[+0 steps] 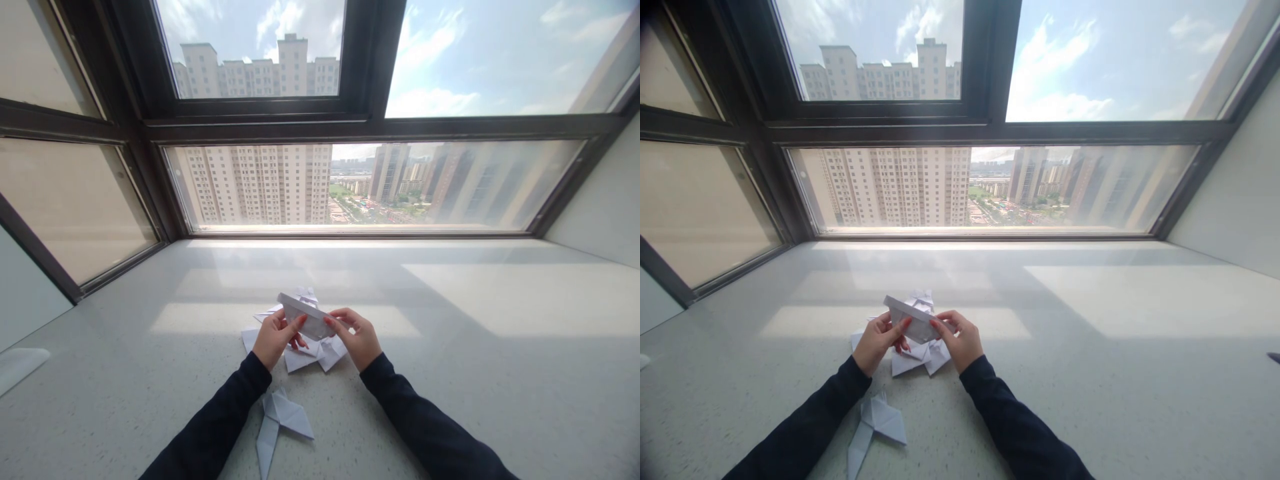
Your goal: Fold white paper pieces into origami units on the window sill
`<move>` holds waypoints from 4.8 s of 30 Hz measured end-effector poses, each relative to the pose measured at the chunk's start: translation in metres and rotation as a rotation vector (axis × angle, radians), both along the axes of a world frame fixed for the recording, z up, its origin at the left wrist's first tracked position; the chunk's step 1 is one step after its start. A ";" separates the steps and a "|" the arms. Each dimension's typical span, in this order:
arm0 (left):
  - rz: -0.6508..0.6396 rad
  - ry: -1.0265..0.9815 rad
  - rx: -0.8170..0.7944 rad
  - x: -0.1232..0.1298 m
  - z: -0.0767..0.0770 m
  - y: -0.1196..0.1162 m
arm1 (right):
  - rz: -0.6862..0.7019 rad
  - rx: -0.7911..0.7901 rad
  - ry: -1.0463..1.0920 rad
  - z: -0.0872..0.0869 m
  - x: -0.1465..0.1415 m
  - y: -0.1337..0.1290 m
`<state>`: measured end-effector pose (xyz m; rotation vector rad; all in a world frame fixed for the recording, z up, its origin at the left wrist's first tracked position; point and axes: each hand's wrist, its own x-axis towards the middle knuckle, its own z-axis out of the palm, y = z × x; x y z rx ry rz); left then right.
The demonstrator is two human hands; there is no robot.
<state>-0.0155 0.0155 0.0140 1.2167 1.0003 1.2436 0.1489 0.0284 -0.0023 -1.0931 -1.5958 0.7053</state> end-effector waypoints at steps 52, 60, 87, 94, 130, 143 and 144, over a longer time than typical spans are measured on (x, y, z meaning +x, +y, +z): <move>-0.058 0.012 -0.067 0.000 -0.001 -0.002 | -0.117 0.243 -0.441 0.012 0.000 -0.008; -0.047 0.016 -0.066 0.003 -0.001 -0.004 | -0.144 0.231 -0.406 0.012 -0.002 -0.010; 0.044 0.042 0.024 -0.002 0.007 -0.004 | -0.174 0.185 -0.264 0.000 0.003 0.003; -0.058 0.027 0.009 0.000 0.004 -0.003 | -0.069 0.210 -0.182 0.002 0.002 0.000; 0.608 -0.327 -0.010 -0.049 0.011 0.023 | -0.142 0.181 0.049 0.005 0.004 -0.003; 0.505 -0.258 -0.022 -0.034 -0.002 0.023 | -0.293 0.119 -0.714 -0.005 -0.005 0.017; 0.495 -0.230 -0.020 -0.031 -0.004 0.023 | -0.319 0.081 -0.758 -0.007 -0.006 0.023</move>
